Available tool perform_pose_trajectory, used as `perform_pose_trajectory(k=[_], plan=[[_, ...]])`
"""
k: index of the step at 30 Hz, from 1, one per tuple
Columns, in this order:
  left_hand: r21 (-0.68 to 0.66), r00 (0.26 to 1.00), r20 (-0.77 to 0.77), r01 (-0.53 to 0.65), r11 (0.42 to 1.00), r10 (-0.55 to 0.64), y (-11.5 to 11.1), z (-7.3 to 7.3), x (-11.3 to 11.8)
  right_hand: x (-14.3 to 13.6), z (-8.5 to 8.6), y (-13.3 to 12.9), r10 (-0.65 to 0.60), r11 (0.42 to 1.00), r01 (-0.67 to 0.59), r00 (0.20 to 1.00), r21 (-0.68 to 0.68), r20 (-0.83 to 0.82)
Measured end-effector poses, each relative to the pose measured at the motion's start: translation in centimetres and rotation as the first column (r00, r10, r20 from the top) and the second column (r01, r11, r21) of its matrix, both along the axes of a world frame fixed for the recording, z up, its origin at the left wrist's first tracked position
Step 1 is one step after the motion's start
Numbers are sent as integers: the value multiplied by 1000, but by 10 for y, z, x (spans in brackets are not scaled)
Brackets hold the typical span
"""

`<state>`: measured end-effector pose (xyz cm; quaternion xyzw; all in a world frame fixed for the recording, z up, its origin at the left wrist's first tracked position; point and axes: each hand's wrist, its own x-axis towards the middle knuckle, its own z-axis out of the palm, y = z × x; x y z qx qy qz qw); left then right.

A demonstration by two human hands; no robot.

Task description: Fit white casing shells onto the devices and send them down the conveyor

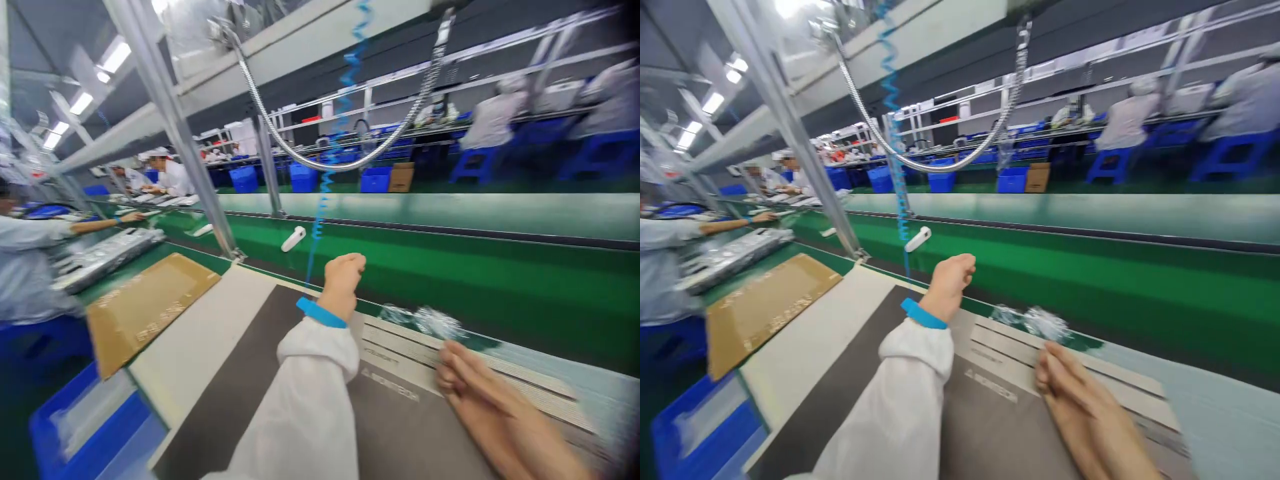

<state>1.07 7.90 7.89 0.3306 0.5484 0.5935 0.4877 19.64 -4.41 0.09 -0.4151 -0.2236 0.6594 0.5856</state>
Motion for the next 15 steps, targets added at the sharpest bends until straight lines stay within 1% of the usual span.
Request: perform_pose_trajectory(k=[1, 3, 6, 9, 11, 15], plan=[[-13, 999, 39, 9, 1000, -8, -1, -1, 2, -3, 6, -2, 8, 1000, -8, 1000, -14, -14], [-50, 994, 105, 30, 998, -25, -3, -1, 2, -7, 12, -4, 17, 1000, -17, 999, 3, -48], [-73, 986, 163, 43, 996, -30, -3, 7, -2, -7, 11, -5, -9, 999, 12, 996, 30, -83], [-50, 981, 193, 25, 998, -15, -2, 10, -11, -7, 8, -6, -21, 999, 26, 992, 40, -125], [-66, 980, 200, 10, 998, 3, -1, 5, -17, -8, 7, -7, -16, 998, 25, 990, 59, -139], [-159, 975, 220, -3, 987, 39, 4, -9, -21, -8, 8, -7, -4, 998, 14, 990, 67, -142]])
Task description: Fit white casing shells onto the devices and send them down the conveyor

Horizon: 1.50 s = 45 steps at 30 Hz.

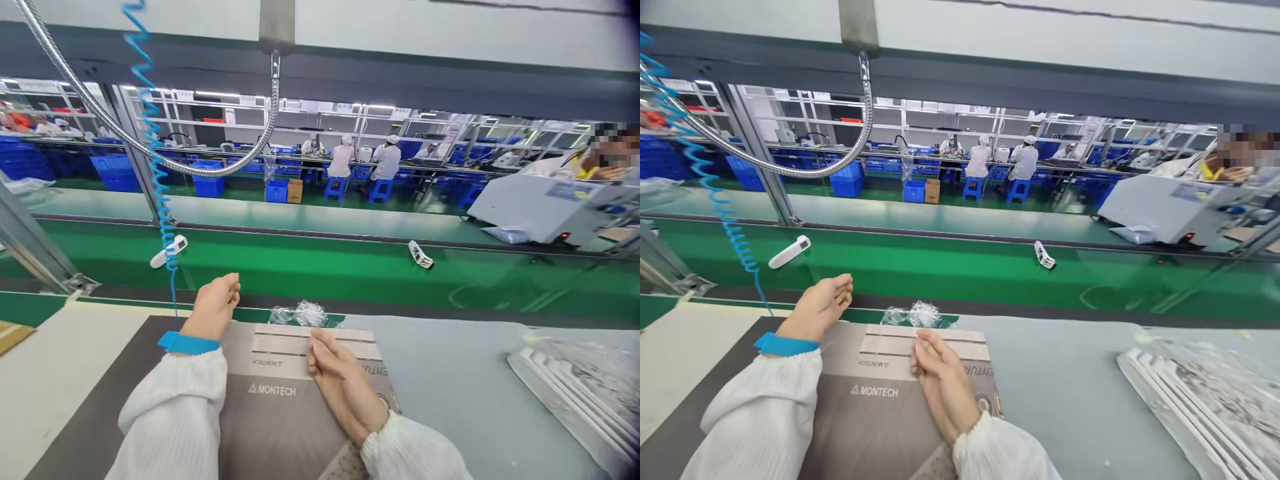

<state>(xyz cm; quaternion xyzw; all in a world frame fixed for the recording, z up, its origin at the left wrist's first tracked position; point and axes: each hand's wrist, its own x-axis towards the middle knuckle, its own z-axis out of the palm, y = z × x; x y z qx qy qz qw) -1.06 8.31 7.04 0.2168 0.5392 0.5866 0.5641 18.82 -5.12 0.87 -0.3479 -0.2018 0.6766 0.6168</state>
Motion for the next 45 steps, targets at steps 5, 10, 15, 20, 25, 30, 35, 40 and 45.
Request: perform_pose_trajectory(k=[5, 10, 15, 20, 25, 30, 35, 40, 45], plan=[[51, 999, 0, -51, 997, 51, 2, 2, 3, 2, -2, 0, 7, 1000, -7, 1000, -11, 3], [42, 999, 10, -43, 998, 42, 3, 1, 5, 4, -4, 1, 20, 1000, -20, 1000, -6, 2], [50, 1000, 14, -24, 998, 23, 3, -3, 6, 4, -3, 1, 25, 1000, -25, 1000, -13, 5], [41, 999, 26, -20, 999, 19, 0, 3, 7, 3, 0, -1, 11, 1000, -11, 1000, -25, 8], [41, 999, 36, -18, 999, 16, -3, 6, 7, 3, 0, -1, 17, 1000, -17, 1000, -16, 20], [36, 999, 44, -24, 999, 23, -2, 6, 8, 2, -1, 0, -2, 1000, 3, 999, -24, 40], [44, 999, 37, -15, 999, 13, -2, 5, 8, 2, 0, 0, 9, 1000, -7, 999, -27, 43], [86, 1000, 20, 1, 996, -3, -1, 4, 7, 2, 2, -2, 20, 999, -19, 999, -37, 34], [79, 999, 5, -39, 996, 39, 2, 3, 6, 3, 3, -1, 27, 999, -25, 999, -34, 37]])
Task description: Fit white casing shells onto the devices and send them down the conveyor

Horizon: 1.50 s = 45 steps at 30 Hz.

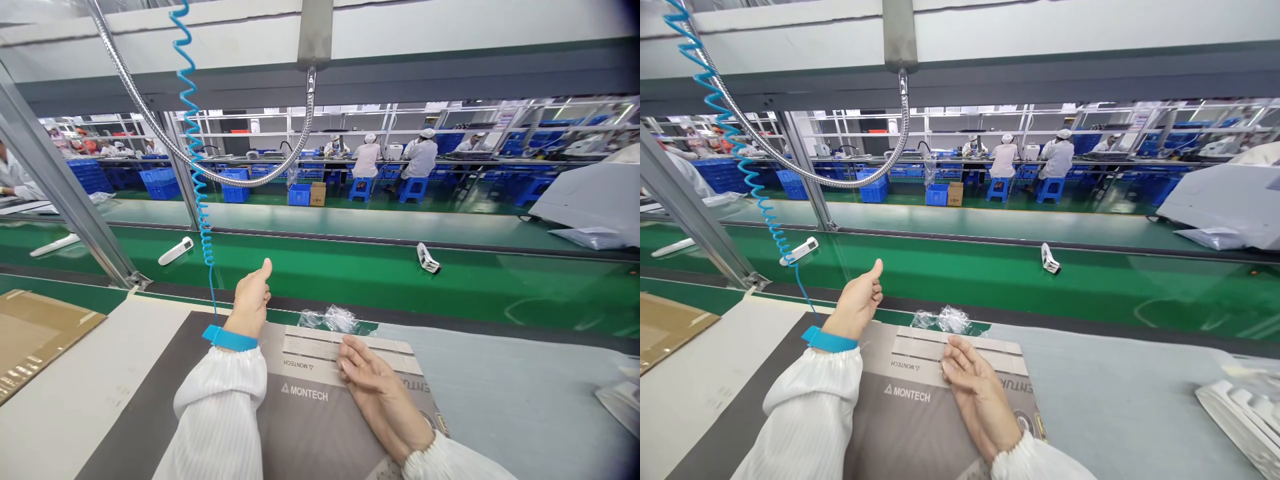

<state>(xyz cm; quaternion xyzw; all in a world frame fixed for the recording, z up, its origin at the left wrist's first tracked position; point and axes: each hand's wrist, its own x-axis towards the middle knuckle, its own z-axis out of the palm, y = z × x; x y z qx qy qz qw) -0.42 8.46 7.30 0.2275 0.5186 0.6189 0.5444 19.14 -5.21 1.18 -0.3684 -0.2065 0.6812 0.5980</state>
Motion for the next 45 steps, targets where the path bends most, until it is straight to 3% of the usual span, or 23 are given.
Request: perform_pose_trajectory(k=[7, 11, 13, 15, 18, 21, 24, 27, 30, 33, 36, 38, 40, 42, 45], plan=[[-43, 999, 0, -49, 998, 49, -3, 5, 0, -2, 4, -6, -13, 1000, 13, 999, -8, 30], [-51, 998, 31, -57, 997, 58, -6, 13, -2, 18, 16, 4, 135, 990, -140, 960, 5, 245], [-49, 997, 52, -60, 997, 62, -6, 17, -4, 46, 26, 26, 196, 972, -234, 856, 22, 479], [-47, 996, 69, -61, 997, 64, -6, 19, -5, 84, 35, 62, 140, 971, -236, 687, 36, 713], [-51, 994, 81, -64, 997, 67, -5, 21, -7, 148, 43, 124, -10, 1000, -13, 339, 16, 941], [-52, 994, 82, -73, 996, 77, -4, 20, -8, 195, 39, 174, -121, 970, 225, 126, 90, 985], [-54, 993, 76, -81, 995, 85, -2, 19, -7, 211, 22, 203, -170, 917, 364, -9, 162, 985], [-73, 994, 61, -81, 994, 85, -2, 18, -5, 204, 3, 220, -170, 885, 427, -78, 187, 982], [-73, 996, 48, -77, 994, 81, -1, 17, 0, 188, -1, 229, -204, 896, 389, -72, 216, 976], [-46, 1000, 3, -28, 999, 29, -1, 17, 7, 169, 19, 220, -272, 936, 241, 33, 257, 962], [-7, 998, -34, 46, 999, -46, -6, 22, 15, 143, 56, 185, -272, 961, 22, 260, 276, 926], [100, 986, -107, 141, 985, -130, -14, 28, 22, 122, 82, 152, -185, 958, -116, 444, 261, 877], [257, 934, -283, 292, 921, -217, -27, 32, 32, 103, 102, 118, -74, 947, -219, 562, 235, 824], [324, 810, -494, 509, 797, -316, -40, 34, 44, 87, 115, 88, 1, 937, -279, 600, 208, 800], [170, 529, -655, 799, 577, -539, -56, 33, 62, 77, 121, 55, -55, 935, -260, 565, 241, 823]])
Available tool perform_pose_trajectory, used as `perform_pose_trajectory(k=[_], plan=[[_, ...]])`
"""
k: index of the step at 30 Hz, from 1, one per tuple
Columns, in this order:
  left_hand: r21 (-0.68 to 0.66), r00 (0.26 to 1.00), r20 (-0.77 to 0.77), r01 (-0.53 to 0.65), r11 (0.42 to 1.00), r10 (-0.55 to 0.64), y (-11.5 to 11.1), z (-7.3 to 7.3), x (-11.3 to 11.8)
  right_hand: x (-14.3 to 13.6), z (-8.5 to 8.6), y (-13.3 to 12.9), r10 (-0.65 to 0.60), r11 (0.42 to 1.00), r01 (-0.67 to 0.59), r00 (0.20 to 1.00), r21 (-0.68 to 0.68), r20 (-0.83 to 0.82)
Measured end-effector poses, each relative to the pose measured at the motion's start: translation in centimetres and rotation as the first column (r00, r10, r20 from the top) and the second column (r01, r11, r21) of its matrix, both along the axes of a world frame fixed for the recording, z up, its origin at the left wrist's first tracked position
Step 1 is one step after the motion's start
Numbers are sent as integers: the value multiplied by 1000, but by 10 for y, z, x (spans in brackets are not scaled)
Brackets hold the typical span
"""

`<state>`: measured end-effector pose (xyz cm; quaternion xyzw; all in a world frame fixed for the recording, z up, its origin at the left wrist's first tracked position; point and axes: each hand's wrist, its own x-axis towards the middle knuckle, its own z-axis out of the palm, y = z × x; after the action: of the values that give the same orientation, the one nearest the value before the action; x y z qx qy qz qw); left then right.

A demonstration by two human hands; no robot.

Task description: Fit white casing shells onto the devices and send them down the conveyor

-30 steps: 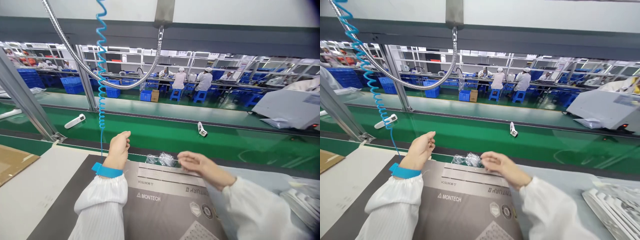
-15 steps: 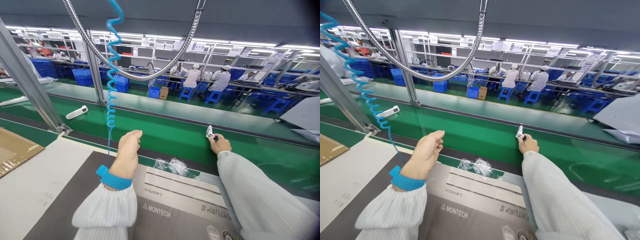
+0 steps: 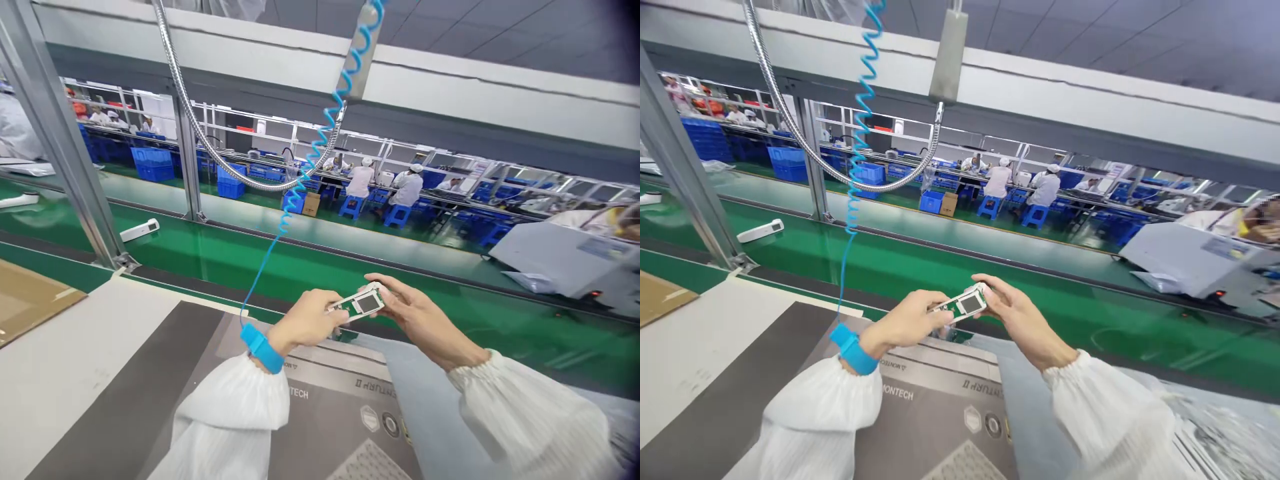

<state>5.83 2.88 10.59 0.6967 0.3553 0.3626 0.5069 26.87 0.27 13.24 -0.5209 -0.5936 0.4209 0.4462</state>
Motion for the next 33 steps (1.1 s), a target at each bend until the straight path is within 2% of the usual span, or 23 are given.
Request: perform_pose_trajectory(k=[1, 3, 4, 6, 8, 10, 13, 14, 16, 19, 22, 24, 26, 29, 31, 33], plan=[[-8, 996, -65, 54, 999, -54, -4, -1, 5, 0, 0, -9, -53, 997, 49, 997, 66, 61], [29, 988, -153, 35, 999, -30, -10, 0, 13, 4, -2, -24, -194, 954, 126, 950, 272, 243], [70, 984, -176, -5, 998, 17, -12, 1, 15, 6, -2, -30, -263, 915, 119, 900, 385, 347], [133, 980, -188, -44, 990, 68, -16, 5, 17, 11, -1, -39, -381, 828, 26, 758, 561, 528], [146, 982, -181, -23, 989, 50, -20, 10, 16, 13, 2, -45, -480, 749, -91, 608, 656, 633], [150, 982, -187, 2, 989, 26, -22, 14, 14, 11, 4, -47, -571, 691, -158, 480, 705, 666], [146, 982, -188, 4, 989, 23, -21, 15, 11, 3, 4, -46, -657, 646, -151, 389, 748, 646], [138, 983, -179, -1, 990, 26, -19, 14, 10, -1, 2, -45, -670, 645, -107, 397, 756, 628], [113, 987, -156, -24, 993, 41, -15, 12, 7, -9, -3, -41, -659, 681, 56, 482, 730, 578], [99, 988, -140, -56, 994, 69, -9, 8, 5, -22, -15, -32, -619, 759, 364, 660, 540, 426], [115, 980, -178, -75, 991, 95, -7, 7, 5, -37, -27, -19, -640, 752, 565, 748, 339, 173], [116, 966, -224, -107, 988, 131, -7, 7, 7, -47, -33, -11, -670, 724, 655, 743, 216, -8], [116, 948, -265, -148, 982, 174, -9, 9, 9, -56, -38, -3, -708, 689, 721, 692, 78, -140], [138, 926, -301, -197, 971, 230, -13, 11, 13, -65, -42, 6, -755, 647, 756, 618, -99, -218], [173, 913, -312, -216, 961, 261, -14, 11, 15, -68, -41, 8, -755, 651, 747, 618, -135, -219], [196, 902, -301, -258, 946, 308, -12, 6, 14, -68, -41, 9, -703, 707, 700, 680, -104, -209]])
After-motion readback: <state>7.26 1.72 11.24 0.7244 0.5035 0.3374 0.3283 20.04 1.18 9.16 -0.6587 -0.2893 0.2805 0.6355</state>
